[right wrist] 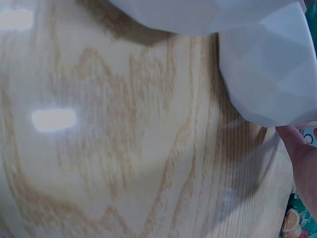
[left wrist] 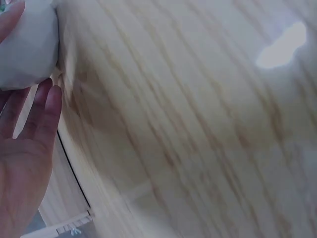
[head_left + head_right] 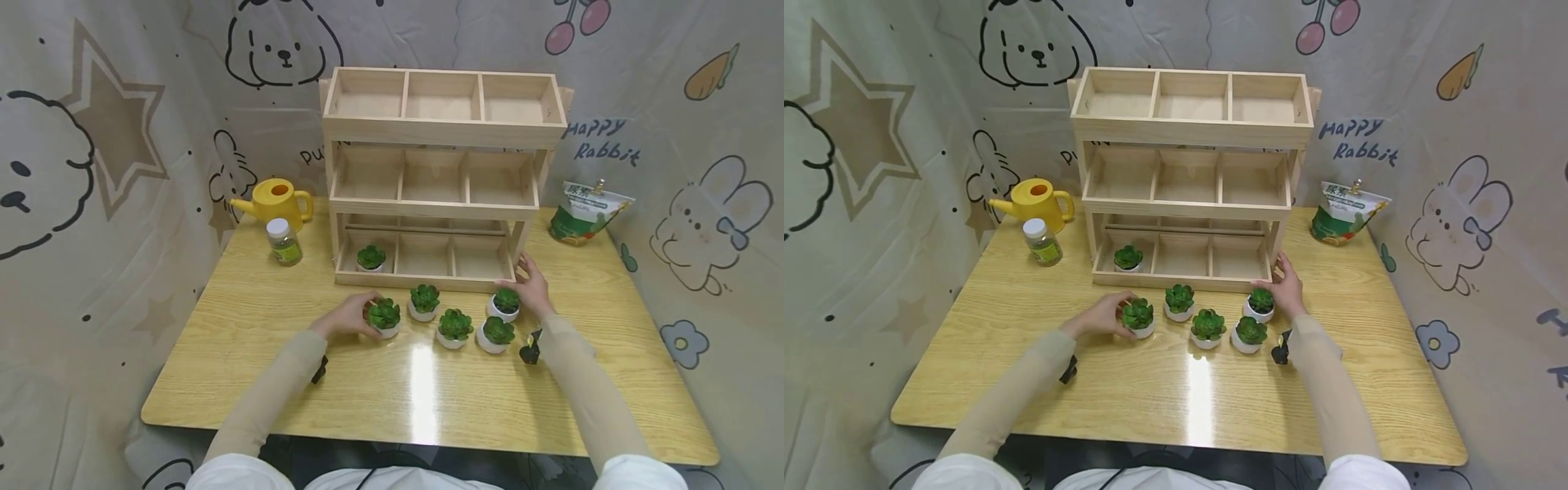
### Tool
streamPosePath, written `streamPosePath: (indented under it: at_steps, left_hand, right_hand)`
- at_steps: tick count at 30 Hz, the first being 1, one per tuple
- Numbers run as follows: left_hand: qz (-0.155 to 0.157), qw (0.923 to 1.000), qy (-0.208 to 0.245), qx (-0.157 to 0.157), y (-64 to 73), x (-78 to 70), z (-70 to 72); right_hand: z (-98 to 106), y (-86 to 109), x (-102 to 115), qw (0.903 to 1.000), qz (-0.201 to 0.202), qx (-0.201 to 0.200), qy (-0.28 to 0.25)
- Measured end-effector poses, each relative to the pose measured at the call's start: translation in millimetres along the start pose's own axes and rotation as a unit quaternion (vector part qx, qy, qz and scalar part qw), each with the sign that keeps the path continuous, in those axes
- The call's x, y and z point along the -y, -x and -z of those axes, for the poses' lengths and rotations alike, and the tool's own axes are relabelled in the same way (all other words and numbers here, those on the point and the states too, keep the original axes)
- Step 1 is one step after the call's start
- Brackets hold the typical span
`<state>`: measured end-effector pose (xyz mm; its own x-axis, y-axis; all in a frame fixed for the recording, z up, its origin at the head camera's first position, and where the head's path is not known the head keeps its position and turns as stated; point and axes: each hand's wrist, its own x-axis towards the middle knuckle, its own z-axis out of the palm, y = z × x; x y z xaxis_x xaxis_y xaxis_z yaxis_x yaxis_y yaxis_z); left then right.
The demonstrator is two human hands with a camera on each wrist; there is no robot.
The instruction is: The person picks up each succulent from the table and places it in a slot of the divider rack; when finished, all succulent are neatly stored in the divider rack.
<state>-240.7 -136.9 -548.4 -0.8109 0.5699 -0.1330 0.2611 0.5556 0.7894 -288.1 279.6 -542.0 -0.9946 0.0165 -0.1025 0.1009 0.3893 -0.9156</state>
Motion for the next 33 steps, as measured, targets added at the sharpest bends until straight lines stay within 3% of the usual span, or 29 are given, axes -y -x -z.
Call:
streamPosePath:
  at_steps: [8,18,25,33]
  left_hand:
    - [-0.006,0.9999,0.000,-0.011,-1.1,2.6,-3.3]
    - [0.013,0.9994,0.028,-0.018,0.5,3.3,-5.7]
    - [-0.005,0.9989,0.041,-0.020,-1.4,10.2,-9.8]
    - [0.003,0.9989,0.041,-0.022,-2.8,10.5,-10.6]
  right_hand:
    - [-0.3,-0.9,-1.6,1.0000,0.004,0.002,-0.004]
    - [-1.5,-2.0,-1.2,1.0000,0.002,-0.001,0.005]
    - [-0.6,-1.5,-1.7,1.0000,0.001,0.002,0.001]
    - [0.6,0.4,0.8,1.0000,0.004,0.000,-0.002]
